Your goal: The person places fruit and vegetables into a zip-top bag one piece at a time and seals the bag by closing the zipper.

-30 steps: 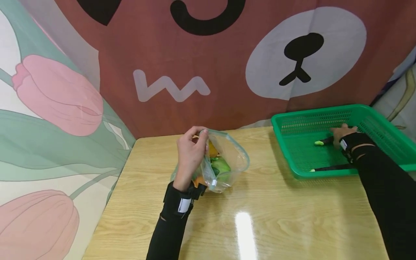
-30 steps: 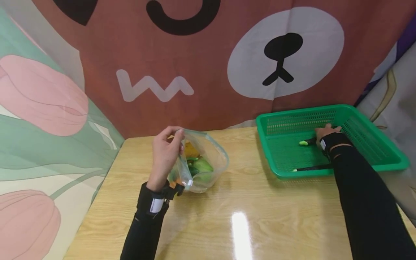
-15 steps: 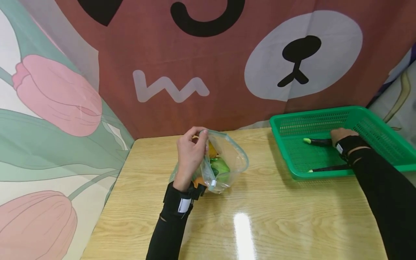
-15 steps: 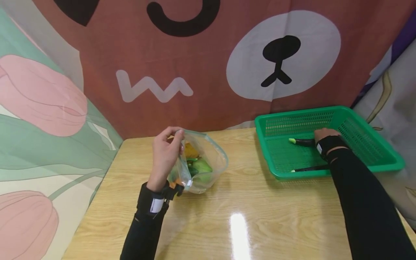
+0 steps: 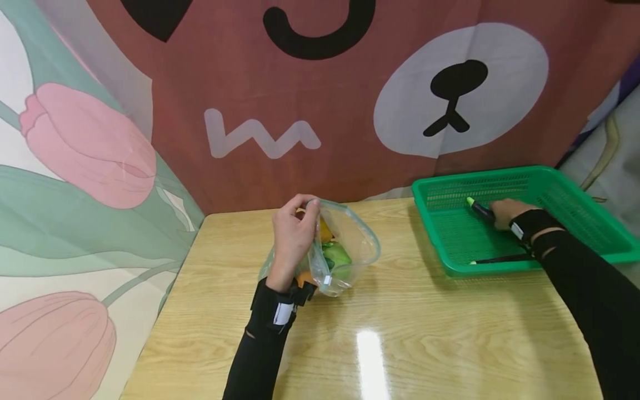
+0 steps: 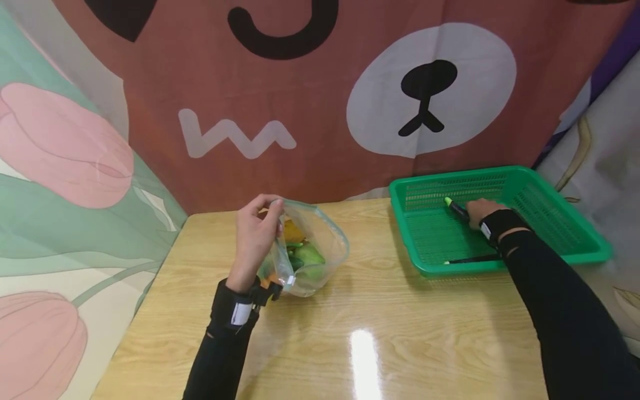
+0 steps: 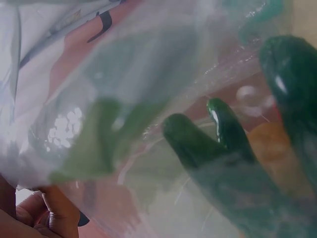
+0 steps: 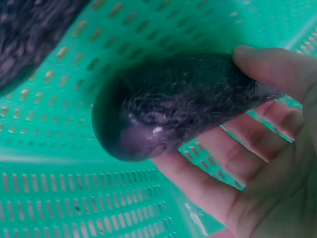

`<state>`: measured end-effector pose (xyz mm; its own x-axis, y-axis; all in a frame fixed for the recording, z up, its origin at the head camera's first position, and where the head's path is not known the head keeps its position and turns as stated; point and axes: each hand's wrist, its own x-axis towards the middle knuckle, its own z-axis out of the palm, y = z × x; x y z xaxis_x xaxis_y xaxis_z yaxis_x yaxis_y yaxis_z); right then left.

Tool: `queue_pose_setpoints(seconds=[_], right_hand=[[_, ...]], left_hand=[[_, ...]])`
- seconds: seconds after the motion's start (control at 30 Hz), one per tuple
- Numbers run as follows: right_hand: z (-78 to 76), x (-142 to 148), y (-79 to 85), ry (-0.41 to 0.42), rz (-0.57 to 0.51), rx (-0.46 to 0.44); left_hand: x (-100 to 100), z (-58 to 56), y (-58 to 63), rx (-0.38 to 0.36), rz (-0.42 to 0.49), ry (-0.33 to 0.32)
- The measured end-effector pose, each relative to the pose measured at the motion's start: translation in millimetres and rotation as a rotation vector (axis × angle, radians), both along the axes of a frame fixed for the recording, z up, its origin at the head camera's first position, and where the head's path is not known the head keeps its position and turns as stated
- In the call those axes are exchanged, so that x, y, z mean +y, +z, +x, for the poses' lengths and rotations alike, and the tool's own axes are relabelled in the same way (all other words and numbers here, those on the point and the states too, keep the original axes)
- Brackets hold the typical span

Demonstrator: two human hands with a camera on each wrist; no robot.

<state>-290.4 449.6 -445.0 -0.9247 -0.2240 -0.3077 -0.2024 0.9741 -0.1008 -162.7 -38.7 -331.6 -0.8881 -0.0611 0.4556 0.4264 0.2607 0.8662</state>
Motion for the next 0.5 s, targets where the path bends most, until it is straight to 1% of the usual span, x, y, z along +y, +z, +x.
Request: queue_pose_setpoints(seconds=[0.1, 0.27, 0.37, 0.5], right_hand=[[4.8, -9.1, 9.6, 0.015, -0.057, 0.0], [15.1, -26.7, 30.7, 0.037, -0.131, 0.014], [21.7, -33.9, 40.1, 0.056, -0.153, 0.024], [31.9, -41.0, 51.4, 0.07, -0.185, 0.049]], left_hand=[[-1.0, 0.1, 0.4, -0.005, 0.005, 0.004], [-1.3, -0.1, 2.2, -0.001, 0.018, 0.007], [-1.0, 0.4, 1.9, 0.002, 0.021, 0.011], [-0.2, 2.9, 0.4, -0.011, 0.022, 0.001]])
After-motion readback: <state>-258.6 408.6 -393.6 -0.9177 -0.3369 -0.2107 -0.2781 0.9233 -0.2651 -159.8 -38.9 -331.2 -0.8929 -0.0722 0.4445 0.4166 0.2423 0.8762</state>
